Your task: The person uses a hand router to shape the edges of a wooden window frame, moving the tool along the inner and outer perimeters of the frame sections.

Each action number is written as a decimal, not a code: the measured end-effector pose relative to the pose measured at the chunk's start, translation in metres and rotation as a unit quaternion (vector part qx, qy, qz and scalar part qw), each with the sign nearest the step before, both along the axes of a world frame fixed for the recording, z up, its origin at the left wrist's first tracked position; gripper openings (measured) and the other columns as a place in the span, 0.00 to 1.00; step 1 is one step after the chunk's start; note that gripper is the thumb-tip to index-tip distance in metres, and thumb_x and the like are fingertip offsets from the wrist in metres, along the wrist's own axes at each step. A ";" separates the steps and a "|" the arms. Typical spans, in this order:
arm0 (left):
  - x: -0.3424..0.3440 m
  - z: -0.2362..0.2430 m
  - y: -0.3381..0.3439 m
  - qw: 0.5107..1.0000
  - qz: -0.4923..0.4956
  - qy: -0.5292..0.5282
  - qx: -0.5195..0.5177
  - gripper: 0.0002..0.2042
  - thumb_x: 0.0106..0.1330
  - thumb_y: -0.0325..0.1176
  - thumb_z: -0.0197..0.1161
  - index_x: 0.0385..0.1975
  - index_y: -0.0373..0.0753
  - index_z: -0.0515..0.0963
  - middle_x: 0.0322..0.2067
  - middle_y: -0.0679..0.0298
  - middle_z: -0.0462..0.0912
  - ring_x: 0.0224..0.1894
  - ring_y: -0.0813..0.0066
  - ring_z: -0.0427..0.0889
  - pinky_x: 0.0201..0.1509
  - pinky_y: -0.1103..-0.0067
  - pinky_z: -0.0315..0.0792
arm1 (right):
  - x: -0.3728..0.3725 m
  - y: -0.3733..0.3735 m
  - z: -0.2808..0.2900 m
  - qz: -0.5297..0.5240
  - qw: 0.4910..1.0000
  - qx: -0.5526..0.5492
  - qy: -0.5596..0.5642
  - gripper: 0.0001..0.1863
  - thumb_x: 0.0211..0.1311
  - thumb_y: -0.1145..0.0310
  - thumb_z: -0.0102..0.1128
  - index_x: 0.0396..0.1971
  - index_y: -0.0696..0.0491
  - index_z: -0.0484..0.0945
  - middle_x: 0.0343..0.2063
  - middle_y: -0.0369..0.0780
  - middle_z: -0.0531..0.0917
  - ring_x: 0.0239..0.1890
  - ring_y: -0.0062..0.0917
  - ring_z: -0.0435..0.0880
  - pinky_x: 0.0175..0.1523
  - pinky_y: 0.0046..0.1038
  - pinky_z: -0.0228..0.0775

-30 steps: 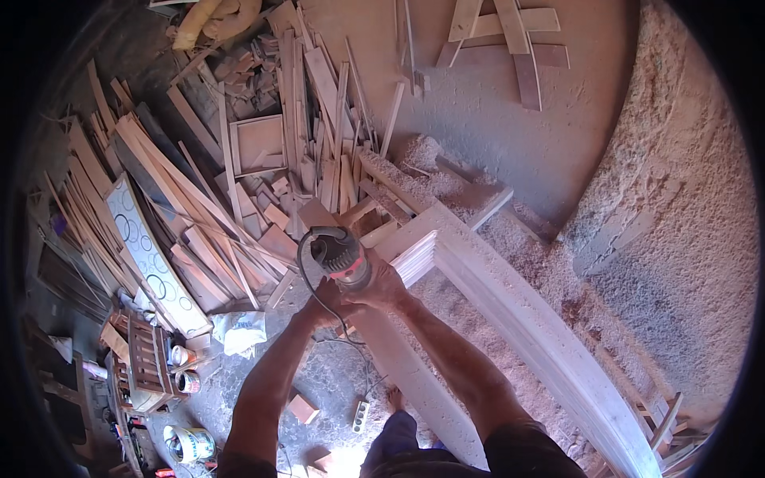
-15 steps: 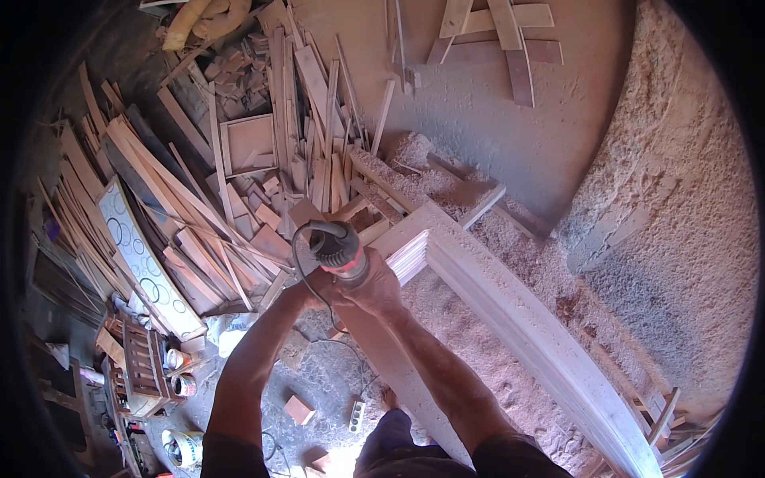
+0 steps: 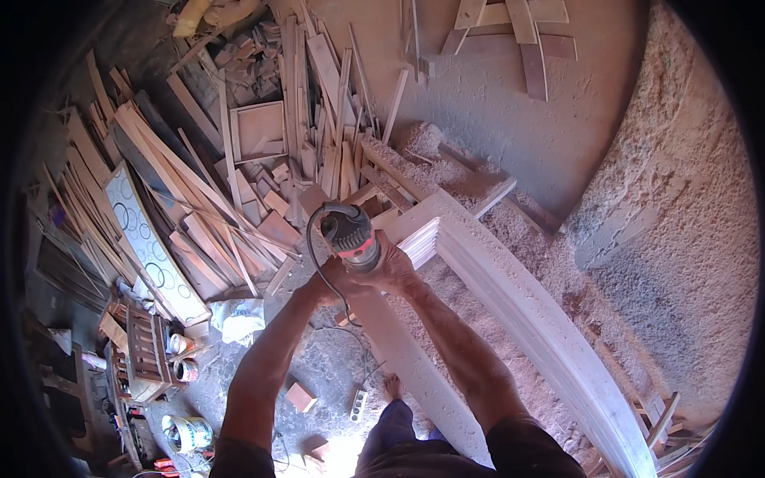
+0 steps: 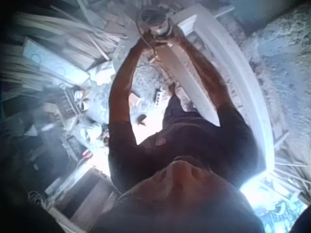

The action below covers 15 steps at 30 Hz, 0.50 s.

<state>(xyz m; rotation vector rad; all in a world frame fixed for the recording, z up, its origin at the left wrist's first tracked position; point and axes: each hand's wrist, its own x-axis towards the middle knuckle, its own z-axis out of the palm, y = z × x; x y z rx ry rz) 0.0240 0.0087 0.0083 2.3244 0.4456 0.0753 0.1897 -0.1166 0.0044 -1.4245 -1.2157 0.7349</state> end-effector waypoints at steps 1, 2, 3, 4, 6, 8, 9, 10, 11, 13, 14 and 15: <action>-0.005 0.000 -0.008 1.000 0.018 -0.013 -0.007 0.47 0.48 0.47 0.82 0.72 0.46 0.67 0.72 0.52 0.67 0.73 0.53 0.69 0.79 0.65 0.63 | -0.001 0.001 0.003 0.033 0.999 -0.010 0.014 0.50 0.40 0.62 0.89 0.64 0.52 0.67 0.54 0.37 0.82 0.56 0.24 0.81 0.64 0.32 0.74; -0.009 0.000 -0.014 0.999 0.026 -0.027 0.009 0.45 0.50 0.46 0.82 0.70 0.44 0.69 0.70 0.53 0.70 0.72 0.55 0.71 0.77 0.65 0.65 | -0.002 0.002 0.002 0.046 0.999 0.007 0.025 0.49 0.39 0.60 0.88 0.63 0.52 0.67 0.54 0.39 0.83 0.56 0.26 0.82 0.64 0.32 0.75; -0.008 0.001 -0.022 0.998 0.031 -0.044 0.023 0.42 0.51 0.45 0.82 0.68 0.43 0.72 0.68 0.54 0.73 0.70 0.56 0.73 0.76 0.65 0.67 | 0.000 0.003 -0.003 0.054 0.998 0.022 0.033 0.49 0.38 0.58 0.87 0.62 0.52 0.68 0.53 0.40 0.83 0.56 0.28 0.83 0.63 0.31 0.76; -0.010 0.002 -0.029 0.996 0.028 -0.062 0.064 0.39 0.52 0.44 0.82 0.65 0.41 0.74 0.63 0.56 0.78 0.66 0.59 0.77 0.72 0.65 0.71 | 0.001 0.005 -0.009 0.066 0.996 0.038 0.042 0.49 0.36 0.55 0.87 0.62 0.51 0.69 0.52 0.41 0.84 0.56 0.30 0.84 0.63 0.31 0.77; -0.012 -0.006 -0.039 0.992 0.026 -0.075 0.102 0.35 0.55 0.41 0.82 0.63 0.39 0.76 0.59 0.57 0.83 0.63 0.63 0.81 0.68 0.66 0.75 | 0.006 0.011 -0.024 0.077 0.995 0.047 0.044 0.51 0.33 0.56 0.88 0.62 0.51 0.69 0.53 0.41 0.84 0.56 0.30 0.84 0.64 0.32 0.76; -0.018 -0.026 -0.045 0.992 0.037 -0.072 0.097 0.35 0.56 0.40 0.81 0.64 0.38 0.75 0.60 0.57 0.82 0.63 0.64 0.81 0.68 0.66 0.75 | 0.004 0.005 -0.026 0.097 0.993 0.043 0.050 0.52 0.32 0.62 0.88 0.64 0.51 0.69 0.53 0.38 0.84 0.57 0.27 0.83 0.65 0.32 0.74; -0.019 -0.025 -0.053 0.992 0.042 -0.075 0.093 0.35 0.57 0.39 0.81 0.65 0.38 0.74 0.60 0.57 0.82 0.63 0.65 0.80 0.68 0.66 0.74 | 0.006 -0.001 -0.025 0.108 0.992 0.035 0.053 0.53 0.33 0.67 0.88 0.65 0.51 0.69 0.54 0.36 0.84 0.57 0.24 0.81 0.66 0.31 0.73; -0.019 -0.026 -0.062 0.991 0.051 -0.087 0.086 0.35 0.58 0.38 0.80 0.66 0.37 0.73 0.60 0.57 0.81 0.63 0.65 0.80 0.69 0.67 0.74 | 0.006 -0.007 -0.025 0.118 0.991 0.027 0.056 0.53 0.34 0.72 0.89 0.66 0.51 0.69 0.54 0.34 0.84 0.58 0.21 0.80 0.67 0.30 0.71; -0.019 -0.026 -0.073 0.991 0.062 -0.105 0.054 0.36 0.59 0.37 0.80 0.66 0.37 0.71 0.61 0.57 0.80 0.63 0.65 0.80 0.69 0.67 0.74 | 0.004 -0.016 -0.025 0.114 0.992 0.027 0.051 0.53 0.33 0.68 0.88 0.66 0.51 0.69 0.54 0.36 0.84 0.57 0.24 0.81 0.67 0.31 0.72; -0.012 -0.016 -0.099 0.985 0.081 -0.150 -0.034 0.37 0.60 0.36 0.79 0.68 0.36 0.69 0.62 0.56 0.79 0.63 0.64 0.79 0.69 0.67 0.74 | 0.005 -0.033 -0.026 0.099 0.994 0.030 0.035 0.53 0.31 0.60 0.87 0.64 0.51 0.70 0.54 0.40 0.84 0.56 0.29 0.83 0.66 0.32 0.74; -0.010 -0.011 -0.109 0.976 0.092 -0.173 -0.091 0.37 0.60 0.35 0.79 0.69 0.36 0.68 0.63 0.56 0.78 0.63 0.64 0.79 0.70 0.67 0.73 | 0.006 -0.040 -0.024 0.107 0.992 0.038 0.046 0.53 0.31 0.61 0.87 0.64 0.51 0.71 0.54 0.40 0.84 0.56 0.28 0.82 0.66 0.31 0.74; -0.014 -0.014 -0.113 0.979 0.092 -0.162 -0.085 0.41 0.58 0.36 0.79 0.70 0.35 0.65 0.65 0.54 0.75 0.66 0.61 0.76 0.72 0.67 0.70 | 0.003 -0.047 -0.020 0.120 0.990 0.044 0.059 0.52 0.31 0.62 0.86 0.64 0.51 0.71 0.54 0.39 0.84 0.56 0.27 0.82 0.66 0.31 0.73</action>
